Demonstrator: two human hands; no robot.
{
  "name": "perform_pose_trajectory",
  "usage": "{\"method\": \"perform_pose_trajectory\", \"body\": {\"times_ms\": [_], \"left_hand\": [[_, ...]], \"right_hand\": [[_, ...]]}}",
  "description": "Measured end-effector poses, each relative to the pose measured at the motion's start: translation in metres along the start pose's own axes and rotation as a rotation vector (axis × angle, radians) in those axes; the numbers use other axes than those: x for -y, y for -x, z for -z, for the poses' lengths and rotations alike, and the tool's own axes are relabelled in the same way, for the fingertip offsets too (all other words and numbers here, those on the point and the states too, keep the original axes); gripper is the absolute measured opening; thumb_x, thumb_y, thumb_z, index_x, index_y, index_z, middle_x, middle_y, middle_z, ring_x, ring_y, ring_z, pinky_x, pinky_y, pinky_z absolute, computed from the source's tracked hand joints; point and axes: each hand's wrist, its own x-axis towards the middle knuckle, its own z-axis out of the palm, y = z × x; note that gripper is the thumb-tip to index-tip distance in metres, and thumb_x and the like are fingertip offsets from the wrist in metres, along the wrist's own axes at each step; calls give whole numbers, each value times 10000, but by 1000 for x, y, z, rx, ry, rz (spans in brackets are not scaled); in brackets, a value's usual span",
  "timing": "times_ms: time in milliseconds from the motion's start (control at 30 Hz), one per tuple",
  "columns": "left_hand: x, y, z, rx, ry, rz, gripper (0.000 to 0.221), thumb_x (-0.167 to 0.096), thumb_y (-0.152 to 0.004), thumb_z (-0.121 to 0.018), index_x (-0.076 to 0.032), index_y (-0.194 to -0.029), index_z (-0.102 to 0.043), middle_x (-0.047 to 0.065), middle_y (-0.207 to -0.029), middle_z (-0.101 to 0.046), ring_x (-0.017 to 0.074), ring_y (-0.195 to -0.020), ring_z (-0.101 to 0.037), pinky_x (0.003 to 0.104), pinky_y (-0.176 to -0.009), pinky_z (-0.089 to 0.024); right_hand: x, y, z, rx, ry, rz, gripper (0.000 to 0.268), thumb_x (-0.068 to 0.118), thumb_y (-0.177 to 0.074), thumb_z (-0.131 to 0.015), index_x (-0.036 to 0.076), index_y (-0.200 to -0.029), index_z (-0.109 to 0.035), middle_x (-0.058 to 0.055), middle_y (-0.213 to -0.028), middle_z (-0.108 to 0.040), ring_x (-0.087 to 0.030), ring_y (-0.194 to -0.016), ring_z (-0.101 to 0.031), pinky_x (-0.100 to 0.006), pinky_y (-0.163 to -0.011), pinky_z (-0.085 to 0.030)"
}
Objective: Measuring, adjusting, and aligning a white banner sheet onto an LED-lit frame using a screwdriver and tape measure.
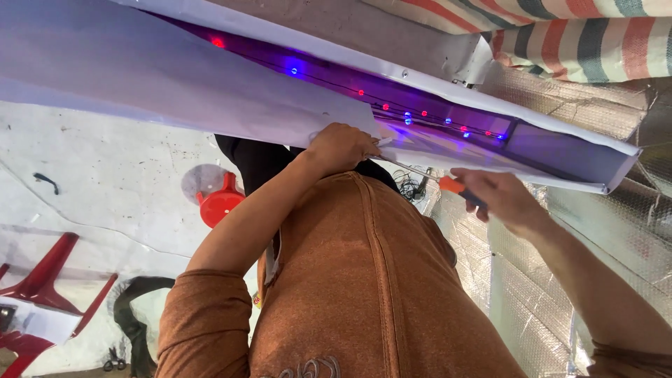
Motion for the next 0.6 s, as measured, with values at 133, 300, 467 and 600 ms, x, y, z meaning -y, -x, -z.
{"method": "perform_pose_trajectory", "body": {"times_ms": [133, 300, 467, 600], "left_hand": [[-4, 1, 4, -21, -27, -30, 238, -262, -993, -616, -379, -1153, -748, -41, -1221, -742, 288, -1023, -725, 481, -820, -590], [-7, 2, 11, -43, 7, -13, 209, -266, -949, -668, -343, -1115, -770, 5, -1049, -771, 332, -905, -735, 500, -784, -596], [-3, 1, 5, -56, -12, 3, 157, -288, -934, -689, -354, -1056, -764, -1, -985, -768, 322, -857, -739, 490, -744, -599], [-5, 2, 10, -47, 17, 31, 167, -256, -939, -687, -334, -1052, -782, 39, -952, -771, 361, -852, -735, 514, -765, -595]], "right_hand": [[8, -1, -8, 104, 17, -123, 497, 167, -1060, -507, -63, -1500, -485, -254, -952, -702, -177, -461, -563, -299, -371, -394], [-45, -17, -13, -637, 1564, 1096, 366, 271, -987, -612, 196, -1337, -686, -17, -985, -637, -145, -737, -646, -267, -577, -523], [-5, 6, -10, -235, 306, 477, 411, 239, -958, -668, 85, -1339, -694, -132, -1173, -645, -264, -934, -635, -378, -729, -534], [28, 16, -12, -81, 150, 75, 431, 159, -1011, -574, 16, -1414, -626, -278, -1041, -748, -237, -612, -652, -322, -435, -495]]}}
